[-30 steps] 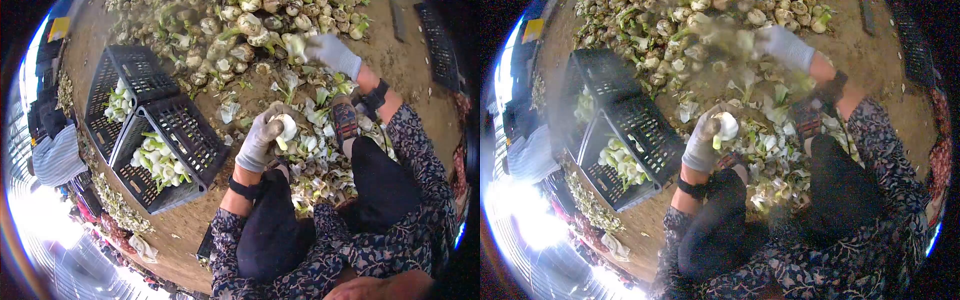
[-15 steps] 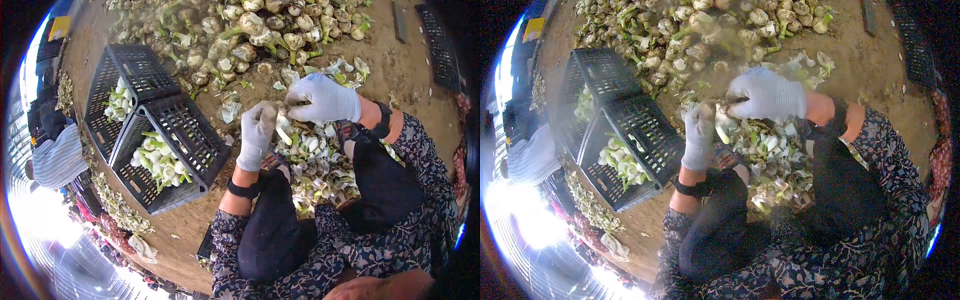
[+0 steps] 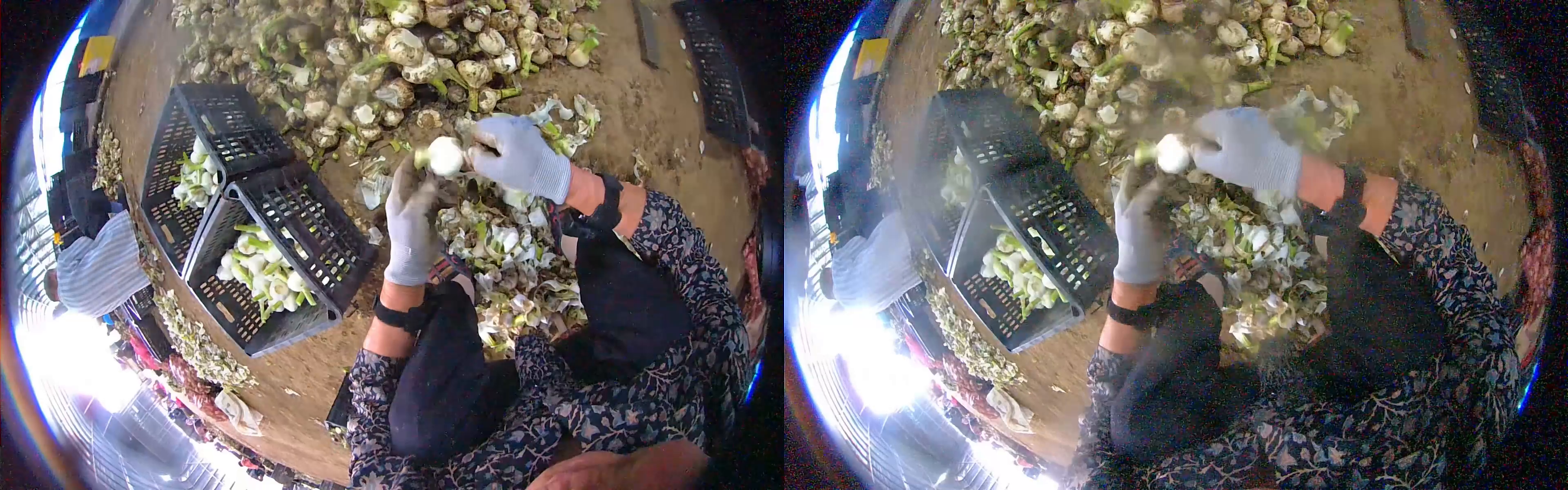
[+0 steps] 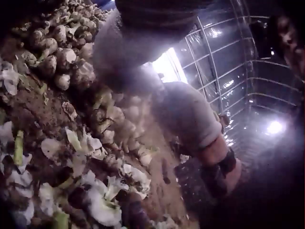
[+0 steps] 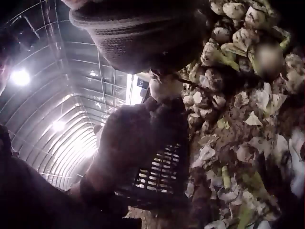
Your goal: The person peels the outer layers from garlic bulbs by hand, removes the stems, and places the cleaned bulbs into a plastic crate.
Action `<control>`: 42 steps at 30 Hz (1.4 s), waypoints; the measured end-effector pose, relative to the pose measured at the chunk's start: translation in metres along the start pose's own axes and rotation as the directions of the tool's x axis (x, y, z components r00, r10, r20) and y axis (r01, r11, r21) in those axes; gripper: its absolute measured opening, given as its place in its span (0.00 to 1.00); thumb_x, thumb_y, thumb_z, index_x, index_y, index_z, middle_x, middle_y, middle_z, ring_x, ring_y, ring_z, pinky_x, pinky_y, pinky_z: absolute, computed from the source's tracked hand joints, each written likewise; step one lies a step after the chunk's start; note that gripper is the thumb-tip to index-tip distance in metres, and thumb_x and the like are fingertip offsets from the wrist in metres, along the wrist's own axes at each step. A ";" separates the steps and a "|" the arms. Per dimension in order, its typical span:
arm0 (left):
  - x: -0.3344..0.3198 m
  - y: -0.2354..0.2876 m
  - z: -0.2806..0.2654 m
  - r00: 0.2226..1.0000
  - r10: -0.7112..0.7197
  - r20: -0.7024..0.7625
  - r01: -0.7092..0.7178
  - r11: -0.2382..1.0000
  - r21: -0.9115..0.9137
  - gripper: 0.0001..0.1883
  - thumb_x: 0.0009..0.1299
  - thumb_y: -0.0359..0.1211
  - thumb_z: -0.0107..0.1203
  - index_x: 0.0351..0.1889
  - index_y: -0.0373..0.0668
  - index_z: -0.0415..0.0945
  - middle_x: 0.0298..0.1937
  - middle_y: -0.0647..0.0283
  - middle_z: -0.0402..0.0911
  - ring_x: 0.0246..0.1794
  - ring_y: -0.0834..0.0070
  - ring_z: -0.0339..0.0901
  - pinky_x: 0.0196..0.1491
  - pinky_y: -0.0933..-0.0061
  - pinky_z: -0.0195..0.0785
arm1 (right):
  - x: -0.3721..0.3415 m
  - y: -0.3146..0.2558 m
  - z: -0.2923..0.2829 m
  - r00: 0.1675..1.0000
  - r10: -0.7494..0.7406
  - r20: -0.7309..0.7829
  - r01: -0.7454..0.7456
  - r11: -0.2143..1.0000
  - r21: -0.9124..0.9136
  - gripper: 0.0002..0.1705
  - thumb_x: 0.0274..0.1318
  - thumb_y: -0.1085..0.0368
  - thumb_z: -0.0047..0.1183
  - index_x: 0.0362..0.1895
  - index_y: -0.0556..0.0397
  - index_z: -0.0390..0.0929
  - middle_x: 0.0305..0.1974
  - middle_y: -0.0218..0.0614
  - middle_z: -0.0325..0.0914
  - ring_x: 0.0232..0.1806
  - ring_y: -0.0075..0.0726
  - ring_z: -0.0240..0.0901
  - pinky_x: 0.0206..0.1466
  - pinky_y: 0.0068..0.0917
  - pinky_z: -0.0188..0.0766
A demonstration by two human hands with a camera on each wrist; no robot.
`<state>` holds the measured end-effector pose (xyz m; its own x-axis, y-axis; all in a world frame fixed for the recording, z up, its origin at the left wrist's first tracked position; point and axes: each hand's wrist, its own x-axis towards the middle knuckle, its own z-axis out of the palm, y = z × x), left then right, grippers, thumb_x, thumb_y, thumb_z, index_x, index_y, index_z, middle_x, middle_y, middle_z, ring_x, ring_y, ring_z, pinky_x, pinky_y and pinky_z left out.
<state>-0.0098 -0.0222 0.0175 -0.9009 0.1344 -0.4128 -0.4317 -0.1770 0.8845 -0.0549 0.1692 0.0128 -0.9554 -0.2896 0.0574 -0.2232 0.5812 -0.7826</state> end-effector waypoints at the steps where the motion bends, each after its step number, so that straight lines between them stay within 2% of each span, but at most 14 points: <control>1: 0.000 -0.002 -0.003 0.994 -0.085 0.072 0.098 0.973 -0.208 0.27 0.65 0.23 0.48 0.65 0.34 0.60 0.55 0.59 0.74 0.45 0.75 0.76 0.48 0.74 0.71 | -0.003 -0.001 -0.002 0.997 0.019 0.079 -0.024 0.997 0.067 0.08 0.49 0.62 0.53 0.31 0.53 0.78 0.27 0.46 0.76 0.31 0.56 0.74 0.33 0.45 0.70; 5: 0.013 -0.018 -0.003 0.987 -0.081 0.136 0.130 0.905 -0.405 0.24 0.62 0.21 0.50 0.59 0.36 0.63 0.52 0.61 0.75 0.50 0.72 0.74 0.54 0.70 0.69 | -0.018 -0.005 0.019 0.986 -0.108 0.126 0.082 0.976 0.201 0.11 0.51 0.60 0.55 0.33 0.54 0.77 0.30 0.47 0.76 0.31 0.56 0.74 0.33 0.44 0.69; 8: 0.007 -0.012 0.009 0.999 0.038 0.002 -0.036 0.946 -0.322 0.23 0.62 0.24 0.53 0.57 0.38 0.64 0.52 0.62 0.73 0.50 0.74 0.72 0.54 0.72 0.67 | -0.018 0.006 0.022 0.993 0.062 0.105 -0.097 0.928 0.361 0.12 0.51 0.58 0.56 0.34 0.54 0.77 0.31 0.47 0.76 0.33 0.56 0.73 0.35 0.43 0.69; 9: 0.004 -0.006 0.010 0.996 -0.042 -0.075 0.021 0.966 -0.259 0.27 0.59 0.22 0.57 0.58 0.39 0.63 0.52 0.63 0.71 0.52 0.75 0.70 0.54 0.72 0.66 | -0.013 0.006 0.014 0.992 -0.016 0.123 -0.025 0.943 0.331 0.15 0.52 0.56 0.56 0.36 0.55 0.77 0.31 0.49 0.76 0.35 0.57 0.73 0.37 0.43 0.69; 12: 0.006 -0.010 0.018 0.935 0.302 -0.186 -0.265 0.944 0.197 0.29 0.56 0.19 0.61 0.56 0.39 0.61 0.51 0.63 0.68 0.52 0.74 0.70 0.56 0.72 0.65 | -0.012 -0.007 0.008 0.995 0.029 0.097 -0.048 0.980 0.192 0.12 0.51 0.61 0.56 0.33 0.58 0.75 0.28 0.45 0.73 0.30 0.45 0.71 0.35 0.36 0.68; 13: 0.009 -0.019 0.023 0.923 0.308 -0.229 -0.304 0.951 0.052 0.32 0.53 0.18 0.61 0.56 0.39 0.60 0.51 0.63 0.65 0.53 0.73 0.68 0.57 0.72 0.64 | -0.012 -0.002 0.011 0.994 0.043 0.099 -0.056 0.990 0.130 0.14 0.49 0.60 0.57 0.33 0.58 0.75 0.28 0.47 0.74 0.30 0.50 0.72 0.35 0.38 0.68; 16: 0.003 -0.020 0.026 0.910 0.286 -0.300 -0.235 0.952 0.197 0.32 0.52 0.17 0.58 0.56 0.39 0.59 0.50 0.61 0.65 0.53 0.72 0.67 0.56 0.72 0.63 | -0.012 -0.002 0.012 0.997 0.026 0.078 -0.031 0.998 0.063 0.13 0.47 0.61 0.57 0.32 0.58 0.74 0.28 0.49 0.74 0.32 0.56 0.72 0.35 0.40 0.69; 17: 0.002 -0.022 0.026 0.880 0.401 -0.255 -0.281 0.872 0.401 0.32 0.52 0.18 0.55 0.57 0.39 0.59 0.50 0.60 0.65 0.52 0.72 0.67 0.55 0.72 0.63 | -0.012 -0.004 0.012 0.992 0.056 0.115 -0.053 0.998 -0.033 0.16 0.49 0.54 0.54 0.31 0.55 0.75 0.30 0.49 0.75 0.37 0.59 0.74 0.39 0.48 0.70; 26: 0.005 -0.028 0.024 0.935 0.262 -0.240 -0.256 0.965 0.055 0.22 0.60 0.24 0.59 0.51 0.42 0.63 0.45 0.66 0.69 0.45 0.78 0.69 0.46 0.78 0.67 | -0.012 -0.001 0.013 0.998 -0.011 0.062 0.011 1.000 -0.006 0.13 0.48 0.56 0.52 0.30 0.53 0.77 0.30 0.46 0.75 0.35 0.55 0.74 0.36 0.46 0.71; 32: 0.009 -0.030 0.027 0.940 0.109 -0.324 -0.165 0.975 -0.151 0.09 0.70 0.26 0.48 0.46 0.40 0.63 0.42 0.66 0.65 0.41 0.83 0.63 0.46 0.80 0.62 | -0.007 0.013 0.012 0.992 -0.069 0.104 0.070 0.997 -0.011 0.14 0.47 0.56 0.52 0.29 0.53 0.77 0.30 0.45 0.75 0.34 0.56 0.74 0.36 0.47 0.70; 33: 0.009 -0.027 0.028 0.937 0.214 -0.275 -0.206 0.977 0.059 0.07 0.71 0.27 0.45 0.45 0.40 0.63 0.40 0.67 0.65 0.40 0.84 0.63 0.45 0.82 0.61 | -0.003 0.016 0.009 0.991 -0.045 0.129 0.057 0.994 -0.092 0.15 0.48 0.55 0.50 0.28 0.54 0.76 0.30 0.45 0.75 0.34 0.56 0.74 0.36 0.47 0.70; 37: 0.001 -0.018 0.030 0.982 0.064 -0.178 -0.064 0.998 0.006 0.13 0.69 0.27 0.41 0.52 0.39 0.64 0.46 0.63 0.69 0.39 0.82 0.68 0.37 0.83 0.65 | 0.008 0.050 0.011 0.999 0.028 0.039 -0.019 0.972 -0.234 0.09 0.45 0.60 0.50 0.26 0.53 0.74 0.25 0.43 0.70 0.32 0.53 0.72 0.34 0.43 0.68; 39: 0.003 -0.018 0.036 0.971 0.170 -0.167 -0.176 0.984 -0.021 0.18 0.68 0.27 0.41 0.56 0.39 0.63 0.50 0.61 0.71 0.40 0.80 0.70 0.37 0.80 0.67 | 0.006 0.057 0.008 0.997 0.025 0.069 -0.009 0.975 -0.224 0.09 0.46 0.60 0.49 0.26 0.53 0.74 0.26 0.43 0.71 0.33 0.53 0.72 0.36 0.43 0.68; 42: 0.005 -0.010 0.031 0.988 0.046 -0.145 -0.061 0.993 -0.099 0.24 0.66 0.28 0.40 0.62 0.35 0.60 0.53 0.57 0.73 0.46 0.73 0.74 0.46 0.74 0.69 | 0.002 0.056 -0.004 0.998 -0.061 -0.031 0.053 0.977 -0.208 0.08 0.45 0.64 0.50 0.28 0.54 0.75 0.27 0.44 0.72 0.33 0.53 0.72 0.35 0.41 0.70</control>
<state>-0.0089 0.0102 0.0134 -0.9169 -0.0167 -0.3987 -0.3784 -0.2810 0.8820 -0.0703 0.2035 -0.0284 -0.9458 -0.3002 0.1241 -0.3085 0.7106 -0.6324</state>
